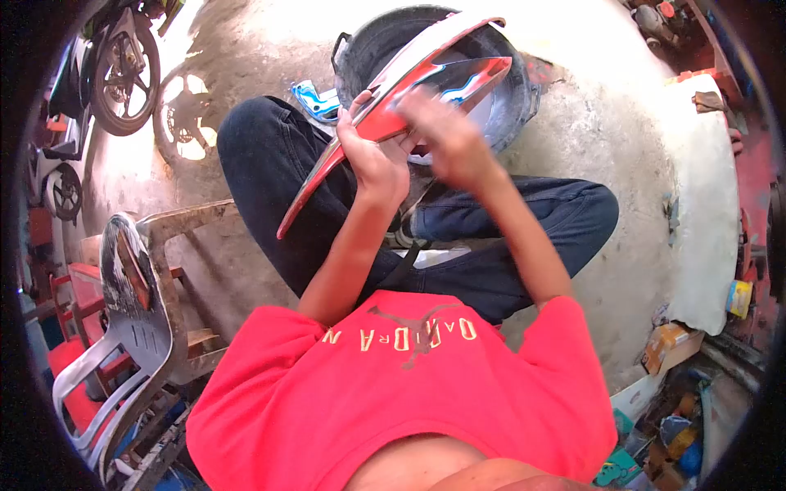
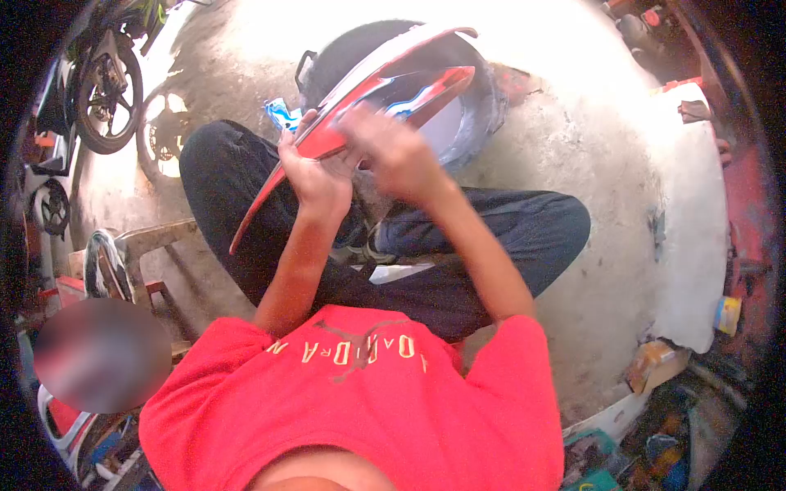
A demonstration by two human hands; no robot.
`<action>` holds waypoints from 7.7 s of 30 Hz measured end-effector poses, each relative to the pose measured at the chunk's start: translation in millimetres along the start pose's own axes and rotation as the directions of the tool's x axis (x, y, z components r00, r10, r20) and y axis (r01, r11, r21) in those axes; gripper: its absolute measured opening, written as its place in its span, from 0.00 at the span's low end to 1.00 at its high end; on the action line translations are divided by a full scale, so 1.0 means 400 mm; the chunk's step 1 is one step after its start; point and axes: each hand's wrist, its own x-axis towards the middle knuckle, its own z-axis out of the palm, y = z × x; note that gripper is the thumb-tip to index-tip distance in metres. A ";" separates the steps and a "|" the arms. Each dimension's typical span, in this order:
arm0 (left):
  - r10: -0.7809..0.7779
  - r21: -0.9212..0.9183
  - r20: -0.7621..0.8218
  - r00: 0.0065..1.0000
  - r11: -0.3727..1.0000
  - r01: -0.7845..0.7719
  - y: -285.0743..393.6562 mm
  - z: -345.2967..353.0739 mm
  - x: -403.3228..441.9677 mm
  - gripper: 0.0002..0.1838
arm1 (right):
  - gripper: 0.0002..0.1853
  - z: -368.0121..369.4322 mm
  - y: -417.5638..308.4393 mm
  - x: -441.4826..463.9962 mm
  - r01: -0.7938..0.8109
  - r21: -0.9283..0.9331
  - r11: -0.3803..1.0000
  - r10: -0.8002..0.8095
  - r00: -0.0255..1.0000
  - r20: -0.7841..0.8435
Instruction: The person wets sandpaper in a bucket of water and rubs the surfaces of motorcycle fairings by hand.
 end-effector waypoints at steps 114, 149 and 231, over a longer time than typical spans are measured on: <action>-0.109 -0.024 -0.100 0.989 0.994 0.107 0.020 0.047 -0.026 0.21 | 0.34 -0.122 0.150 0.059 -0.599 -0.057 0.799 0.600 0.800 -0.003; -0.093 -0.063 -0.112 0.989 0.994 0.086 0.019 0.046 -0.024 0.23 | 0.27 -0.177 0.167 0.001 -0.760 0.325 0.563 0.766 0.628 0.141; -0.110 -0.062 -0.114 0.987 0.993 0.103 0.024 0.051 -0.029 0.23 | 0.15 -0.044 0.055 0.013 -0.207 -0.051 0.977 0.203 0.977 -0.067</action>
